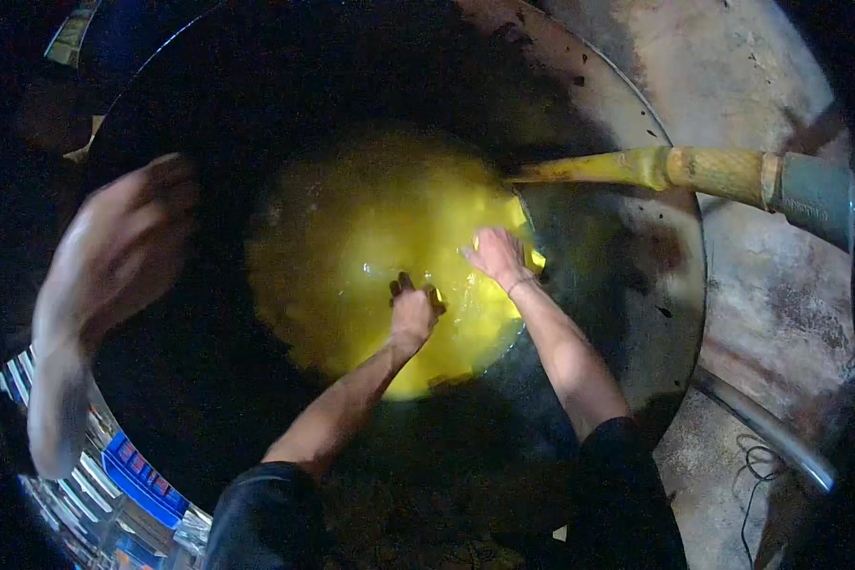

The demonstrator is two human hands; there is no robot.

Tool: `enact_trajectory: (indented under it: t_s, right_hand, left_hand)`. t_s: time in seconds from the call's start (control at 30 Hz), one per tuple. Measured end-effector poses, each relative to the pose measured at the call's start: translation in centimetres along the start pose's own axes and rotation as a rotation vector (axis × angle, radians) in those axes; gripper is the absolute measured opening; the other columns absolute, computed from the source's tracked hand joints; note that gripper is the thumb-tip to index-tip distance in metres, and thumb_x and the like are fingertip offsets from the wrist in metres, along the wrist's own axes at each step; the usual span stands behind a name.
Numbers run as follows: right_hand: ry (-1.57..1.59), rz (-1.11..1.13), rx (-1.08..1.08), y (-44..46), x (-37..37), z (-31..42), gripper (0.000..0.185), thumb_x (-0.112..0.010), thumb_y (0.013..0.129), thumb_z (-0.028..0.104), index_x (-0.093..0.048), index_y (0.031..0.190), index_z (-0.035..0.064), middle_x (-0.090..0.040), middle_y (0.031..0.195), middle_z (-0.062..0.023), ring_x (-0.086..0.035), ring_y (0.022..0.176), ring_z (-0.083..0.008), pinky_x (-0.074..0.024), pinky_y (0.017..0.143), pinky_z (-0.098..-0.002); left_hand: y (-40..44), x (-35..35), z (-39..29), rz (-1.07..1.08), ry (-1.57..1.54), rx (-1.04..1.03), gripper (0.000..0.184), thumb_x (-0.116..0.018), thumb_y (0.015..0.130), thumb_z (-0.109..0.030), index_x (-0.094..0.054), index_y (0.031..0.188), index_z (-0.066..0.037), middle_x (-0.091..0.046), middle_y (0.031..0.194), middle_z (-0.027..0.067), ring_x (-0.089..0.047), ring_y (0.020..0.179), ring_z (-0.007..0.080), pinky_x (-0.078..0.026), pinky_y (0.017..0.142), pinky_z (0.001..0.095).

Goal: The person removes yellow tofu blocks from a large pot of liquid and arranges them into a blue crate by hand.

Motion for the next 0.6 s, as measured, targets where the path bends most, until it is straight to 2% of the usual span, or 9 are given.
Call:
enact_trajectory:
  t_s: [0.03, 0.1, 0.17, 0.27, 0.37, 0.4, 0.47, 0.53, 0.6]
  right_hand:
    - [-0.024, -0.125, -0.026, 0.9, 1.3, 0.5, 0.031, -0.066, 0.076, 0.030, -0.066, 0.096, 0.0069, -0.066, 0.089, -0.0201, -0.066, 0.081, -0.0342, -0.0528, 0.070, -0.0450]
    - [-0.048, -0.251, -0.051, 2.5, 2.1, 1.7, 0.029, -0.067, 0.076, 0.025, -0.065, 0.098, 0.0072, -0.066, 0.089, -0.0203, -0.066, 0.080, -0.0337, -0.0530, 0.069, -0.0450]
    - [-0.091, -0.465, -0.050, 4.2, 1.1, 2.9, 0.023, -0.063, 0.077, 0.015, -0.063, 0.099, 0.0074, -0.065, 0.092, -0.0200, -0.066, 0.078, -0.0338, -0.0532, 0.066, -0.0452]
    - [-0.098, -0.549, -0.044, 6.0, -3.2, 2.9, 0.021, -0.055, 0.082, 0.010, -0.062, 0.101, 0.0072, -0.064, 0.098, -0.0167, -0.066, 0.075, -0.0339, -0.0528, 0.063, -0.0455]
    - [0.006, -0.435, 0.040, 6.5, -2.6, 3.9, 0.027, -0.049, 0.085, 0.012, -0.059, 0.109, 0.0060, -0.063, 0.103, -0.0184, -0.063, 0.094, -0.0339, -0.0511, 0.074, -0.0458]
    - [0.015, -0.558, 0.024, 6.1, -2.5, 3.2, 0.029, -0.052, 0.083, 0.015, -0.061, 0.110, 0.0074, -0.063, 0.106, -0.0164, -0.062, 0.095, -0.0346, -0.0502, 0.079, -0.0452]
    - [0.020, -0.674, 0.007, 6.0, -2.9, 0.7, 0.030, -0.055, 0.082, 0.019, -0.062, 0.110, 0.0089, -0.063, 0.109, -0.0144, -0.061, 0.095, -0.0353, -0.0492, 0.084, -0.0445]
    - [0.238, -0.457, 0.165, 7.1, -3.4, -1.9, 0.037, -0.061, 0.079, 0.022, -0.062, 0.112, 0.0053, -0.064, 0.108, -0.0166, -0.060, 0.099, -0.0348, -0.0481, 0.088, -0.0410]
    - [0.496, -0.275, 0.177, 6.7, -3.5, -4.3, 0.040, -0.063, 0.079, 0.023, -0.062, 0.113, 0.0036, -0.064, 0.109, -0.0163, -0.061, 0.100, -0.0321, -0.0476, 0.089, -0.0386]
  left_hand:
    - [0.3, -0.2, 0.2, -0.002, -0.002, 0.002, 0.034, -0.064, 0.078, -0.016, -0.058, 0.109, -0.004, -0.059, 0.108, 0.0176, -0.056, 0.105, 0.0289, -0.046, 0.089, 0.0400]
    - [0.4, 0.7, -0.9, -0.255, -0.699, -0.401, 0.029, -0.063, 0.082, -0.019, -0.058, 0.105, -0.003, -0.060, 0.103, 0.0129, -0.056, 0.100, 0.0241, -0.047, 0.086, 0.0371]
    - [9.4, -8.0, 4.6, -0.135, -1.516, -0.527, 0.031, -0.063, 0.083, -0.020, -0.057, 0.108, -0.002, -0.060, 0.097, 0.0095, -0.055, 0.095, 0.0246, -0.046, 0.086, 0.0349]
    - [6.9, -3.5, 5.3, -0.582, -0.726, -0.451, 0.037, -0.066, 0.082, -0.024, -0.058, 0.111, -0.002, -0.062, 0.096, 0.0090, -0.056, 0.093, 0.0270, -0.046, 0.088, 0.0350]
    - [6.0, -0.9, 5.8, -0.302, -0.662, -0.471, 0.038, -0.068, 0.081, -0.030, -0.063, 0.106, -0.002, -0.064, 0.109, 0.0174, -0.057, 0.106, 0.0274, -0.044, 0.094, 0.0412]
    - [7.2, -1.7, 7.4, -0.173, -0.744, -0.345, 0.049, -0.066, 0.082, -0.030, -0.054, 0.120, -0.002, -0.056, 0.121, 0.0232, -0.055, 0.109, 0.0320, -0.044, 0.094, 0.0458]
    - [5.4, -0.3, 8.4, -0.149, -0.898, -0.209, 0.055, -0.066, 0.081, -0.029, -0.047, 0.125, -0.002, -0.053, 0.124, 0.0240, -0.054, 0.110, 0.0338, -0.045, 0.094, 0.0468]
    - [2.8, 2.1, 7.3, 0.057, -1.321, -0.168, 0.064, -0.064, 0.081, -0.021, -0.031, 0.133, -0.006, -0.047, 0.127, 0.0211, -0.051, 0.110, 0.0360, -0.050, 0.090, 0.0481]
    - [2.0, 3.6, 6.4, 0.092, -1.585, -0.166, 0.048, -0.060, 0.080, -0.017, -0.040, 0.123, -0.006, -0.052, 0.115, 0.0175, -0.055, 0.103, 0.0302, -0.055, 0.078, 0.0463]
Point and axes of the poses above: each hand's wrist, its own y-axis towards the middle knuckle, its own x-axis out of the back of the hand, z = x × y, the point moved 6 cm from there along y, towards the middle knuckle
